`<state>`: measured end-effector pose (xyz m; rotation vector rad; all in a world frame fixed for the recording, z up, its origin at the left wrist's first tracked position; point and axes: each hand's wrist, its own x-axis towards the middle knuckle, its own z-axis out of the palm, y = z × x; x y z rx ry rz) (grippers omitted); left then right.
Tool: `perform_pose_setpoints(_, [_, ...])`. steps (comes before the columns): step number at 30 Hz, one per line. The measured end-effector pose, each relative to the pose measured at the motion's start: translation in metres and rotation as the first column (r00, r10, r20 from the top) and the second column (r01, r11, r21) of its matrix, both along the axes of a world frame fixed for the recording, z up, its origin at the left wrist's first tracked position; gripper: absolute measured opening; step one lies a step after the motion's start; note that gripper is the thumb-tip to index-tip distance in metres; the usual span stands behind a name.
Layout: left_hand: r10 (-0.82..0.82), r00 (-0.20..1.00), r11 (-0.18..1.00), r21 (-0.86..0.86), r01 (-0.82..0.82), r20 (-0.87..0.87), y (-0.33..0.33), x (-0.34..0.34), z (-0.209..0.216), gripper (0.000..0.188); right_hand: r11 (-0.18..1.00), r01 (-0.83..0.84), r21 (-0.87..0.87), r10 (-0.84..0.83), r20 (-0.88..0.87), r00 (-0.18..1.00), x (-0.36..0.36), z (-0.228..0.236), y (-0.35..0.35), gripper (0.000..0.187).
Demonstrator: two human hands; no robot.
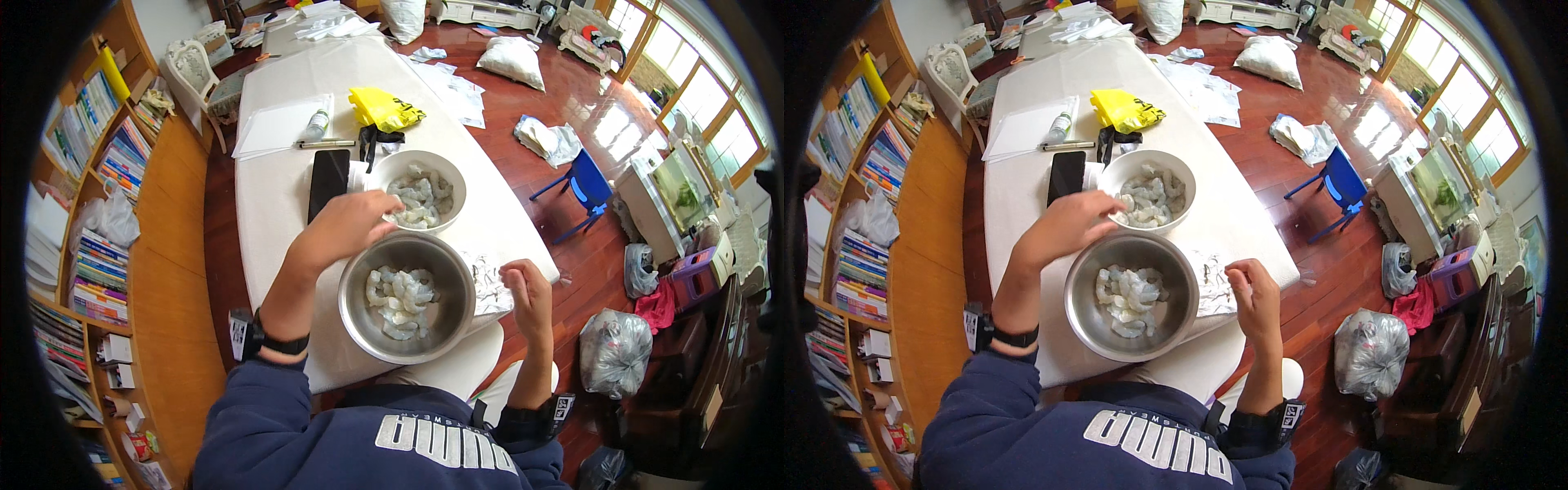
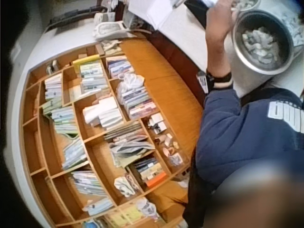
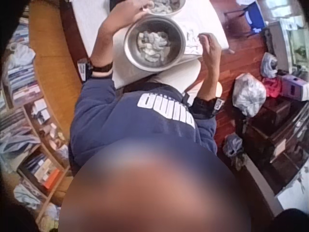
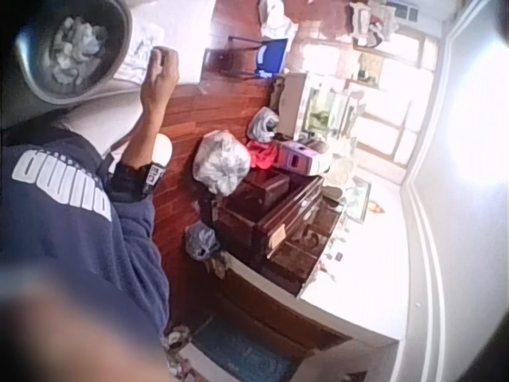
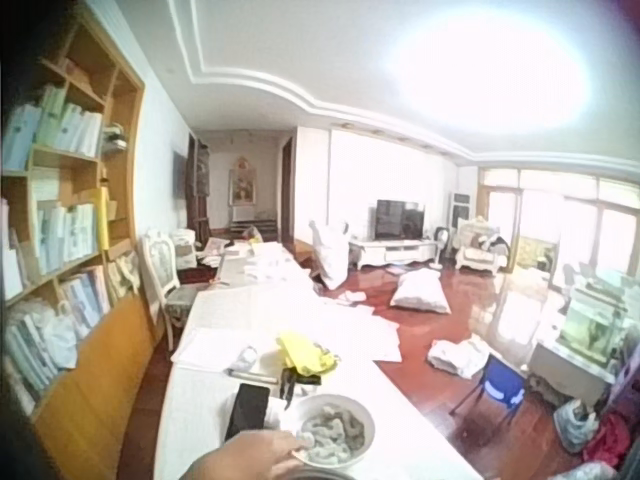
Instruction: The person sits on the floor and repeatedly picks up raw shrimp from a metal bowl, peels the shells by hand, and places the peeled shrimp into a white bowl on the table. The process continues for the duration of the clip.
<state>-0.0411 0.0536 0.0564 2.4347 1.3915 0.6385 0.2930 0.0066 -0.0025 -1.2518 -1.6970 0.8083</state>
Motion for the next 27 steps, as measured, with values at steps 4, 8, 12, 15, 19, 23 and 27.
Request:
perform_pose_setpoints(4, [-0.015, 0.99, 1.0, 0.006, 0.016, -0.14, 0.059, 0.008, -0.02, 0.028, 0.999, -0.038, 0.036, 0.046, -0.262, 0.964, -0.005, -0.005, -0.009, 0.044])
perform_pose_setpoints(8, [0.0, 0.921, 0.997, -0.077, -0.033, -0.39, 0.108, 0.037, -0.048, 0.03, 0.999, -0.011, 0.044, 0.023, -0.279, 0.96, -0.006, -0.007, -0.018, 0.037])
perform_pose_setpoints(12, [0.076, 0.882, 0.995, -0.017, -0.095, -0.465, 0.126, 0.057, -0.064, 0.031, 0.999, 0.013, 0.044, -0.001, -0.273, 0.962, -0.005, -0.008, -0.021, 0.033])
perform_pose_setpoints(15, [0.141, 0.908, 0.989, 0.02, -0.145, -0.394, 0.129, 0.064, -0.069, 0.033, 0.999, 0.02, 0.035, -0.009, -0.287, 0.958, -0.006, -0.009, -0.022, 0.029])
perform_pose_setpoints(19, [0.14, 0.934, 0.966, -0.163, -0.203, -0.33, 0.139, 0.062, -0.065, 0.04, 0.999, 0.009, 0.032, 0.0, -0.269, 0.963, -0.01, -0.009, -0.021, 0.026])
perform_pose_setpoints(23, [0.22, 0.953, 0.967, -0.082, -0.241, -0.208, 0.134, 0.064, -0.067, 0.053, 0.999, 0.01, 0.047, 0.0, -0.21, 0.978, -0.011, -0.01, -0.023, 0.025])
perform_pose_setpoints(27, [0.147, 0.949, 0.988, -0.003, -0.154, -0.279, 0.127, 0.069, -0.066, 0.043, 0.999, 0.023, 0.034, -0.015, -0.208, 0.978, -0.009, -0.012, -0.025, 0.025])
